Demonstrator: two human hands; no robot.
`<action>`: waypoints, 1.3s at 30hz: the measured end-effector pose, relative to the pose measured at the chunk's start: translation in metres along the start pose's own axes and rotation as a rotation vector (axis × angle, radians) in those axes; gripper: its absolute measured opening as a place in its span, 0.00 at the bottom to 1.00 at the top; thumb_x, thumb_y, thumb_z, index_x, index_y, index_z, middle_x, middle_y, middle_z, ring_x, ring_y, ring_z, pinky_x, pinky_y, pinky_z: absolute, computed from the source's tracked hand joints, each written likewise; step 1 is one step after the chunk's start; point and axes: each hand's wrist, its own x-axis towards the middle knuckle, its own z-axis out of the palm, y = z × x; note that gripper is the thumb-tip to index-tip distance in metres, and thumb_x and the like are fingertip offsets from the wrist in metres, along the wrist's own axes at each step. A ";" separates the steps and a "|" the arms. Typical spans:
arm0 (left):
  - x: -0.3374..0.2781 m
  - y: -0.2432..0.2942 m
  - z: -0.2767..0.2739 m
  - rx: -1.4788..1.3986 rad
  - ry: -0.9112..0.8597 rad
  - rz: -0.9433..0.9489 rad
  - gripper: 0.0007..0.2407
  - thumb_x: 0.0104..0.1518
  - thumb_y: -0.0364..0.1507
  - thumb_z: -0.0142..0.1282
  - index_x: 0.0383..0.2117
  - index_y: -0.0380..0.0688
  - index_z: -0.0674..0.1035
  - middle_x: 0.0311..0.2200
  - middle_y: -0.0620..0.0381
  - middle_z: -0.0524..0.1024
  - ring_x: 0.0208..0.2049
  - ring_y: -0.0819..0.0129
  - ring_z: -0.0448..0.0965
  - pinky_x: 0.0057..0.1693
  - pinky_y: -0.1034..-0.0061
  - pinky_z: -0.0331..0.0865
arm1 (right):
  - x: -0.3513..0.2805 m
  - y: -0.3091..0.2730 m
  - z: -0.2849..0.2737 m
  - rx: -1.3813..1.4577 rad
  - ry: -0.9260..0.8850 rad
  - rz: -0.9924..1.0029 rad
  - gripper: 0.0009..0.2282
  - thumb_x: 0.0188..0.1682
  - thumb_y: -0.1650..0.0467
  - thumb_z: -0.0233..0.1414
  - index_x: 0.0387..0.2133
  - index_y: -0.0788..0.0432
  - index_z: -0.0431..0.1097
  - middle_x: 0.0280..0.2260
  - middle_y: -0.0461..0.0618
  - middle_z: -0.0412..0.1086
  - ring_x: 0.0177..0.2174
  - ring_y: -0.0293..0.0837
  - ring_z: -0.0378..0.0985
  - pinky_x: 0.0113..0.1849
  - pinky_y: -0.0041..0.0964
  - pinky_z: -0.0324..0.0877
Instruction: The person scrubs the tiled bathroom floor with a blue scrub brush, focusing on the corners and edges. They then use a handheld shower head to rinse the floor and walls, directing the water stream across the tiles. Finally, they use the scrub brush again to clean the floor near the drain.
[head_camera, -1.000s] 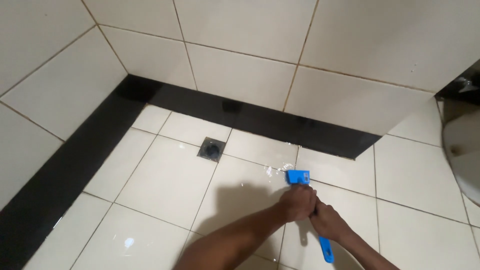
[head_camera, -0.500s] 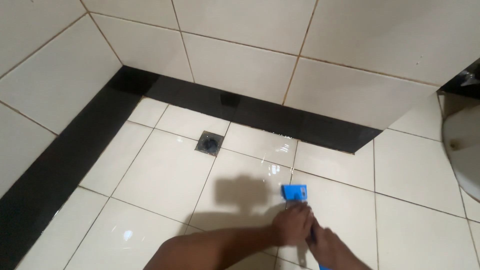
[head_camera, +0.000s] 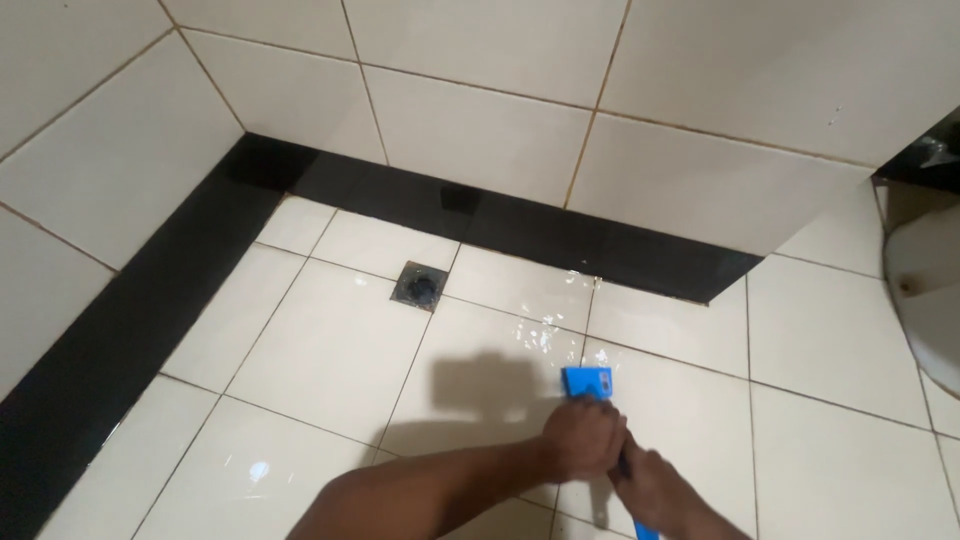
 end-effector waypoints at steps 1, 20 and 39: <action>-0.008 0.002 0.006 -0.001 -0.003 0.000 0.15 0.69 0.30 0.40 0.28 0.36 0.80 0.33 0.37 0.80 0.32 0.50 0.80 0.49 0.55 0.74 | 0.003 0.020 0.016 0.002 -0.001 0.001 0.24 0.50 0.65 0.48 0.61 0.58 0.56 0.36 0.68 0.78 0.38 0.67 0.81 0.45 0.56 0.74; 0.027 -0.030 0.027 -0.232 0.300 0.015 0.12 0.66 0.30 0.42 0.33 0.35 0.77 0.34 0.40 0.76 0.38 0.46 0.77 0.46 0.53 0.73 | 0.034 0.007 -0.016 0.009 0.007 -0.040 0.22 0.49 0.68 0.47 0.57 0.65 0.59 0.32 0.70 0.78 0.35 0.67 0.82 0.42 0.57 0.75; 0.056 -0.079 0.068 -0.159 0.403 0.138 0.14 0.70 0.31 0.41 0.38 0.30 0.78 0.39 0.36 0.78 0.41 0.47 0.80 0.49 0.55 0.76 | 0.062 -0.001 -0.023 -0.039 0.064 -0.049 0.23 0.53 0.66 0.43 0.60 0.66 0.53 0.31 0.72 0.77 0.33 0.69 0.81 0.38 0.59 0.74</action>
